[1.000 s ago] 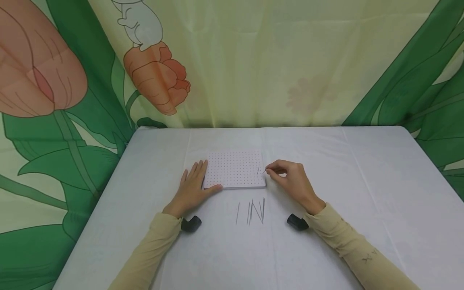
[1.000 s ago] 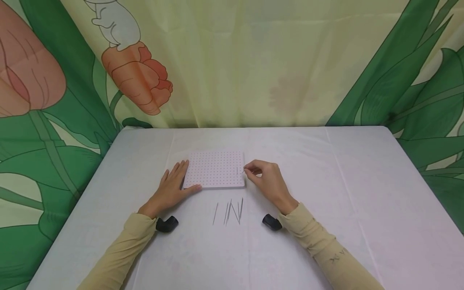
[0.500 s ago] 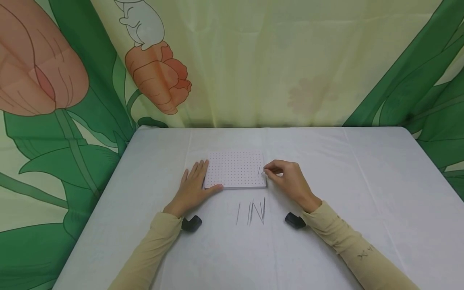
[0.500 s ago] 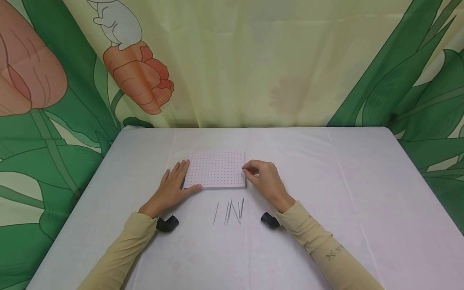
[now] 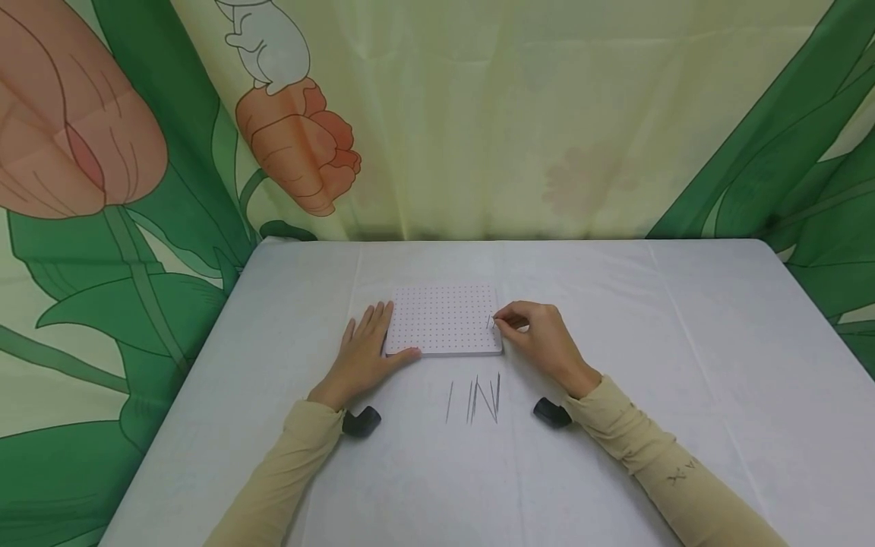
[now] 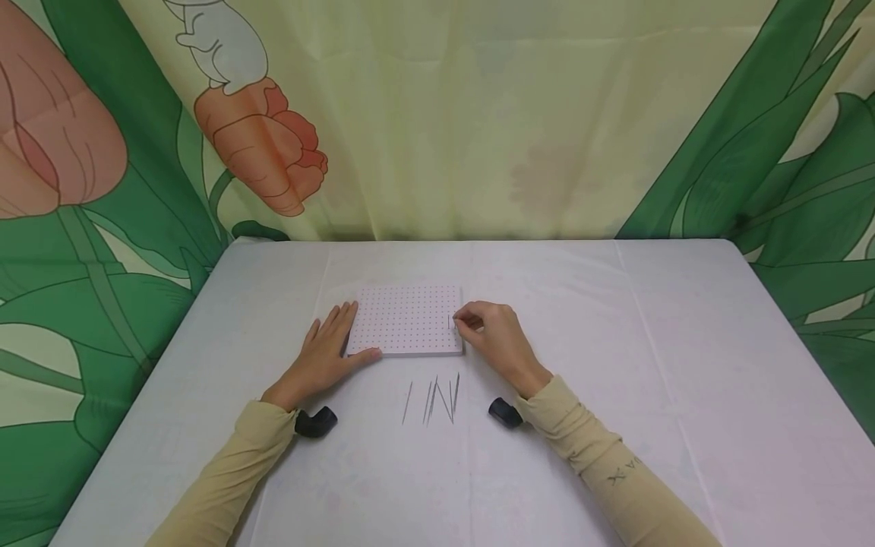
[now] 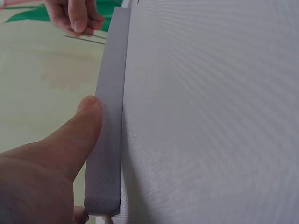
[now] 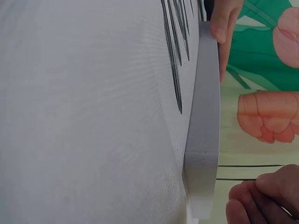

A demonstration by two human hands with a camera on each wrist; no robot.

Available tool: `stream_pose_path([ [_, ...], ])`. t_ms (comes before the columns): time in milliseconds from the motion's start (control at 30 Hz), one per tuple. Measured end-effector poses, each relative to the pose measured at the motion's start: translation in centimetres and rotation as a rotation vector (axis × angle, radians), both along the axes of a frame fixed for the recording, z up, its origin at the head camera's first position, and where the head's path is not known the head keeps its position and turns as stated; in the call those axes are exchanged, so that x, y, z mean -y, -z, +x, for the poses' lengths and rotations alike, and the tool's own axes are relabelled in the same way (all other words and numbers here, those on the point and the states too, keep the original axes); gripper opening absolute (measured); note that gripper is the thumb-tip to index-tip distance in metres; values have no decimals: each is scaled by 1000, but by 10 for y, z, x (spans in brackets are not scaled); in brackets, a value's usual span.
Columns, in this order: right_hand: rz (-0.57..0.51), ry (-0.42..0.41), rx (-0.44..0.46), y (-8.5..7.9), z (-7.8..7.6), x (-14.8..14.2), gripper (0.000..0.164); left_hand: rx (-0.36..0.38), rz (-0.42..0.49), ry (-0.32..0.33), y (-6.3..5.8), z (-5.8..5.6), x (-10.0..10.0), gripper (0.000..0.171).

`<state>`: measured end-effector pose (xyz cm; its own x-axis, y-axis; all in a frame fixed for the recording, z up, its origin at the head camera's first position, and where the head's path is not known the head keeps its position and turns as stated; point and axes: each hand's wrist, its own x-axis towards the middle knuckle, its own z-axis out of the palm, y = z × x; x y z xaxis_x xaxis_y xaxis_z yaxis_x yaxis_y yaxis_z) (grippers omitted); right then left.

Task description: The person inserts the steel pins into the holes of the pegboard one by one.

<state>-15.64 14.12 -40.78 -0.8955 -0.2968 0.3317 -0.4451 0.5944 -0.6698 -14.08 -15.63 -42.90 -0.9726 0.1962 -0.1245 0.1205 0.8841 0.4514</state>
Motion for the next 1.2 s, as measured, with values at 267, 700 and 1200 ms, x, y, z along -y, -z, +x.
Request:
stream_pose_path([
  [267, 10, -13, -47, 0, 4, -4, 12, 10, -5, -5, -2, 0, 0, 107],
  [700, 45, -124, -84, -3, 15, -16, 13, -9, 7, 19, 1, -1, 4, 107],
  [1200, 167, -291, -124, 2, 28, -23, 11, -11, 0, 18, 0, 0, 2, 107],
])
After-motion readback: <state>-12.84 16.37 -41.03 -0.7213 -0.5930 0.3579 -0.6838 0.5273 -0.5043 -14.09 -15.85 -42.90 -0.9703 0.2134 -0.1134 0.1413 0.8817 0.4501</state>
